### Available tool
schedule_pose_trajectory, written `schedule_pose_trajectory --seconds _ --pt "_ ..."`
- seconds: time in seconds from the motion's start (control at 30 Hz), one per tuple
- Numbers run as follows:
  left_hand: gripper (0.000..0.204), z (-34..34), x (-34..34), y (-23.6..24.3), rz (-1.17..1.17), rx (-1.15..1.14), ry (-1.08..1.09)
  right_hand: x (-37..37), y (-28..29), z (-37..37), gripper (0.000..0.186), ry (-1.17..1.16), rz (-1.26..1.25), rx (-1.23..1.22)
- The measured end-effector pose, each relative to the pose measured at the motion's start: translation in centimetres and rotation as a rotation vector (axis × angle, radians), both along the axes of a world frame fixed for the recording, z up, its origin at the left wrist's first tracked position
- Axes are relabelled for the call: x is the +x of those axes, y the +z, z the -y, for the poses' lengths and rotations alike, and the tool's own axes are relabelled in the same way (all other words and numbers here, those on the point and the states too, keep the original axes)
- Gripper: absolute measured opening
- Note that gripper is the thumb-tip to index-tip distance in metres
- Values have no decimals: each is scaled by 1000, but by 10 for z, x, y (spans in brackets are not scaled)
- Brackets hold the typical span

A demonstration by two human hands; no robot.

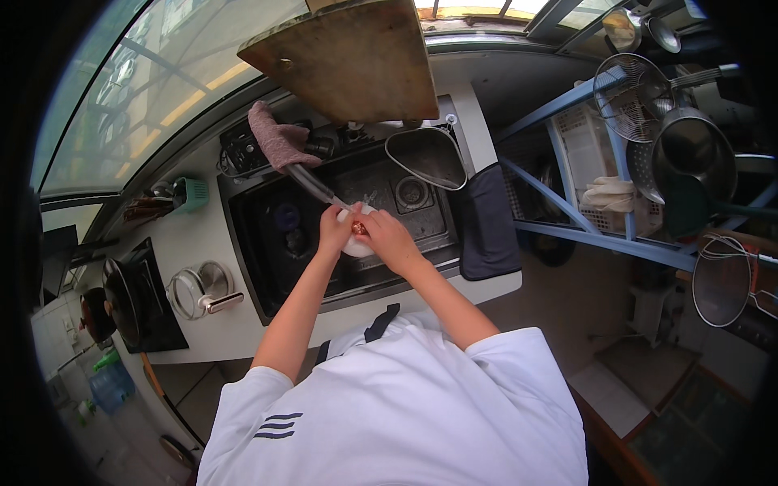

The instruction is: The person rinses a glass kettle under a faucet, wipes its lid and inner rim with a cloth, and then carries the kettle to another room where they empty a tissue box.

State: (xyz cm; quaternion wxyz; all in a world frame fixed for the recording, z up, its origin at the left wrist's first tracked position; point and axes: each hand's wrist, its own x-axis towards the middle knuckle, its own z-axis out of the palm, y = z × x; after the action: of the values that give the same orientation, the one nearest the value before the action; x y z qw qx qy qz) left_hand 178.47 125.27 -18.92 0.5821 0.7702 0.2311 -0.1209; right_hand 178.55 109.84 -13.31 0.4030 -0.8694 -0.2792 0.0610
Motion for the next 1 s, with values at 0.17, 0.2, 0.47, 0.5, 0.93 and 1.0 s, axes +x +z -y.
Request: schedule_pose_trajectory --seconds 0.17,0.2,0.47,0.5,0.93,1.0 --pt "29 0 -7 -10 -50 -494 160 3 -8 -1 39 -148 19 -35" --pt "31 6 -10 -6 -50 -588 216 3 -13 0 42 -237 -1 -53" --pt "37 26 -22 31 -118 -854 459 2 -39 -14 60 -436 -438 467" --pt "35 24 -22 31 -162 -780 457 2 -38 -11 61 -377 -478 471" --pt "30 23 -24 8 220 -60 316 -3 -53 -5 48 -396 -892 710" --pt "29 20 -24 11 142 -57 302 -2 -47 -6 46 -383 -917 742"
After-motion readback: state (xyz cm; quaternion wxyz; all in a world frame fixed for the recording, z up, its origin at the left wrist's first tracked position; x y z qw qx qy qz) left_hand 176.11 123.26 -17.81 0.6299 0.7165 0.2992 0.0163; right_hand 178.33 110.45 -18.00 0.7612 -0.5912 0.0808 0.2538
